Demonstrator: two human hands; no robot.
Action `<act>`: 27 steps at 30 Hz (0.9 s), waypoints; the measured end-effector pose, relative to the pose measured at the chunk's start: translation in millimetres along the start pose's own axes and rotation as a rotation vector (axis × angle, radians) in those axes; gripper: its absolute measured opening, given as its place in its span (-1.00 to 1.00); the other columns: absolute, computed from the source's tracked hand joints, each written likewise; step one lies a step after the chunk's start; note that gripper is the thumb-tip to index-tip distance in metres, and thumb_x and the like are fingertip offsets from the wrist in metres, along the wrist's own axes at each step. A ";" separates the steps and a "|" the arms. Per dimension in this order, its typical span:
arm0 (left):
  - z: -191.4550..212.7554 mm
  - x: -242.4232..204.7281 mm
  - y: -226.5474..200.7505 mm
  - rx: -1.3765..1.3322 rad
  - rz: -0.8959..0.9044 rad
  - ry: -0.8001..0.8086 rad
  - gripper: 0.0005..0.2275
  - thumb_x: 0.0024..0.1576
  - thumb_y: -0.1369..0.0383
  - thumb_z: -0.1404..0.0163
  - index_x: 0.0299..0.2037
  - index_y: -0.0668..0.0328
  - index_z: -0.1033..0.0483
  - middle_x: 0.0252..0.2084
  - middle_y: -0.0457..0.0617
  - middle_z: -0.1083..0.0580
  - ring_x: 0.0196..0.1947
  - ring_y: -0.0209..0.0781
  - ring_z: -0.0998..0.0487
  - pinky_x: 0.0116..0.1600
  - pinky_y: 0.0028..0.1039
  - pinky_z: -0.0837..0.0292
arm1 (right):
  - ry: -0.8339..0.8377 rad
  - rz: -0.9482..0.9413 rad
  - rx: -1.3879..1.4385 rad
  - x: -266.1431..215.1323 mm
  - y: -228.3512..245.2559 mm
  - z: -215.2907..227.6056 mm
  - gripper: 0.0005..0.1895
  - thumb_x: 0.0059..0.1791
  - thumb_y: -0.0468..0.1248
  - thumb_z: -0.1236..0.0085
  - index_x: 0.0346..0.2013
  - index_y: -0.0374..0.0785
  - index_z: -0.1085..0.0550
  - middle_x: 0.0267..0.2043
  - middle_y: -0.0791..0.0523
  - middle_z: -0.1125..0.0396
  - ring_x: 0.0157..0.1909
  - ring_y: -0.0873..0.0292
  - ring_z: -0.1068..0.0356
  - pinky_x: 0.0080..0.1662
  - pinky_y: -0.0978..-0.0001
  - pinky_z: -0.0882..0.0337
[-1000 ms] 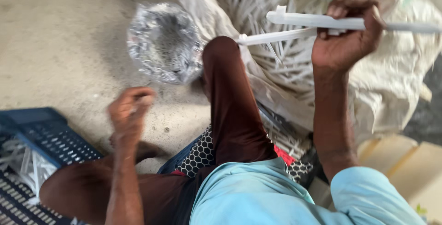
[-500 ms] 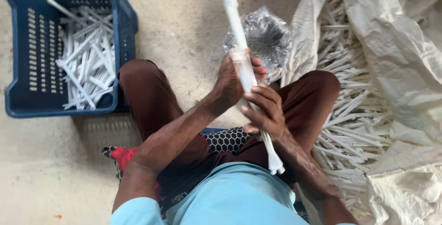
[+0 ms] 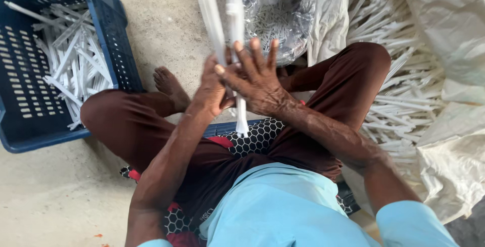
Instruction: The person sits cross-legged on the floor and repeatedly inserts small white plastic pins into longer white plastic strips. They pick up strips from a blue basket and pins from a plastic bag, then place the assembled units into a large white sack.
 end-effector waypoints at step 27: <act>60.7 17.7 -153.5 0.425 -0.290 -0.405 -0.72 0.30 0.50 -0.03 0.16 0.58 -0.48 -0.20 0.27 -0.59 -0.41 -0.23 -0.60 -0.24 -0.50 -0.56 | 0.633 -0.720 0.233 -161.9 -256.0 -358.4 -0.31 -0.08 -0.50 -0.11 0.37 -0.10 -0.41 0.44 -0.14 -0.07 0.41 -0.30 -0.01 0.31 -0.20 -0.15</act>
Point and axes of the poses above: each hand's wrist, its own x-axis towards the middle knuckle, its own z-axis out of the back of the hand, y = z × x, the point moved 6 cm from there along x, towards the middle knuckle
